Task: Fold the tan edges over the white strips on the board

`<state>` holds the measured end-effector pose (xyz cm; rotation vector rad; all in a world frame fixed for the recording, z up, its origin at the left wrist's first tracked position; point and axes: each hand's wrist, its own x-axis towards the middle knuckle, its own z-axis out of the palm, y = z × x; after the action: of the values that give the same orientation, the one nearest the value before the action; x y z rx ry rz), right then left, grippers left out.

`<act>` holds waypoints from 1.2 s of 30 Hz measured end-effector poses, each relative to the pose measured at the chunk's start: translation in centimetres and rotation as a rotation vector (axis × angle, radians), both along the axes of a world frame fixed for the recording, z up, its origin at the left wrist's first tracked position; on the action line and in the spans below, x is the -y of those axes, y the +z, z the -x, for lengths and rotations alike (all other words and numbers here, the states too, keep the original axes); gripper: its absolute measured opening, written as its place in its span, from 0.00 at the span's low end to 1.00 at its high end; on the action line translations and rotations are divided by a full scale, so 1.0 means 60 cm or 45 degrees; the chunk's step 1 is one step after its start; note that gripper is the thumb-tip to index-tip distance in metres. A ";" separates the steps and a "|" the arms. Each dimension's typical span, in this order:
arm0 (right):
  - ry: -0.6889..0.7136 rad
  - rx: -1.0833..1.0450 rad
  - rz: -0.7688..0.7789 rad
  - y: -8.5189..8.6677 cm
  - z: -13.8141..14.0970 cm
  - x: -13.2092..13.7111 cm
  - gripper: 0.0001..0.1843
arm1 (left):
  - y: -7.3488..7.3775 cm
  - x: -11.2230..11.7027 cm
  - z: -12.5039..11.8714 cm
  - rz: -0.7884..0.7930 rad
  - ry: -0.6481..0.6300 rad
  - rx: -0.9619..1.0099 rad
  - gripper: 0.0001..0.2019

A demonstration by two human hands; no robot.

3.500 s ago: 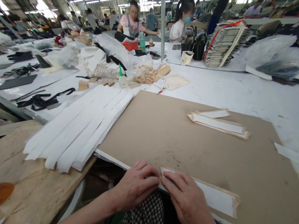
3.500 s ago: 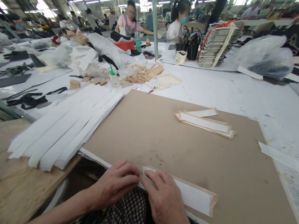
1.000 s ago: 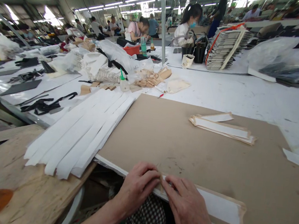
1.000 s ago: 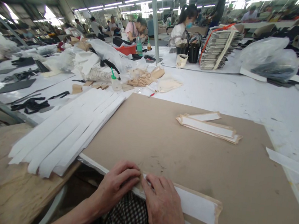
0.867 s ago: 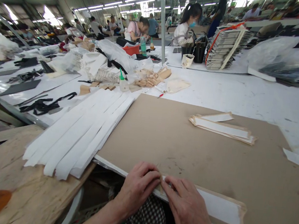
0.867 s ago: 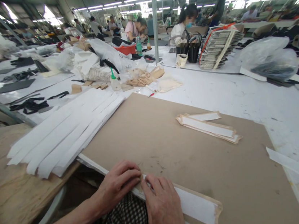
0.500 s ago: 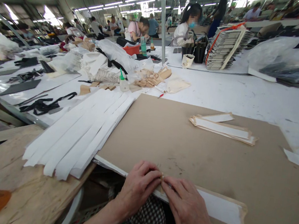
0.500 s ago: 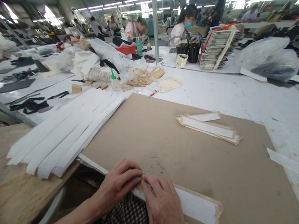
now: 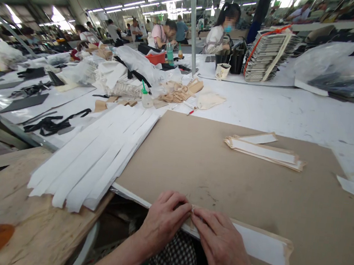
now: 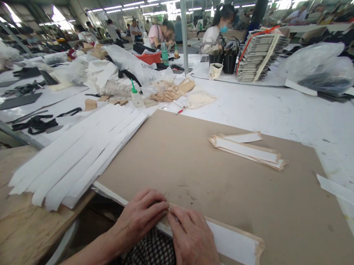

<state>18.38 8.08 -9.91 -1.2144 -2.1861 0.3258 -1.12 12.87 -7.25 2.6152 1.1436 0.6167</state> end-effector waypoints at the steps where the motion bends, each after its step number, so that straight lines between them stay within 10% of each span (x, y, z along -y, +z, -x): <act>1: 0.001 0.002 0.004 0.000 0.000 0.000 0.22 | -0.001 0.001 0.000 -0.008 -0.002 -0.015 0.10; 9: 0.007 -0.020 0.050 0.000 0.001 0.002 0.23 | -0.006 0.007 0.003 -0.005 -0.041 -0.323 0.09; 17: 0.003 -0.022 0.087 -0.002 0.001 0.002 0.24 | 0.011 -0.002 0.010 0.299 0.036 0.133 0.09; 36: 0.027 0.004 0.107 0.003 -0.002 0.003 0.24 | -0.007 0.008 0.018 -0.006 -0.154 -0.248 0.13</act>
<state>18.51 7.92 -9.74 -1.2377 -2.2088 0.4287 -2.23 12.37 -7.65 2.7730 1.0255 0.3470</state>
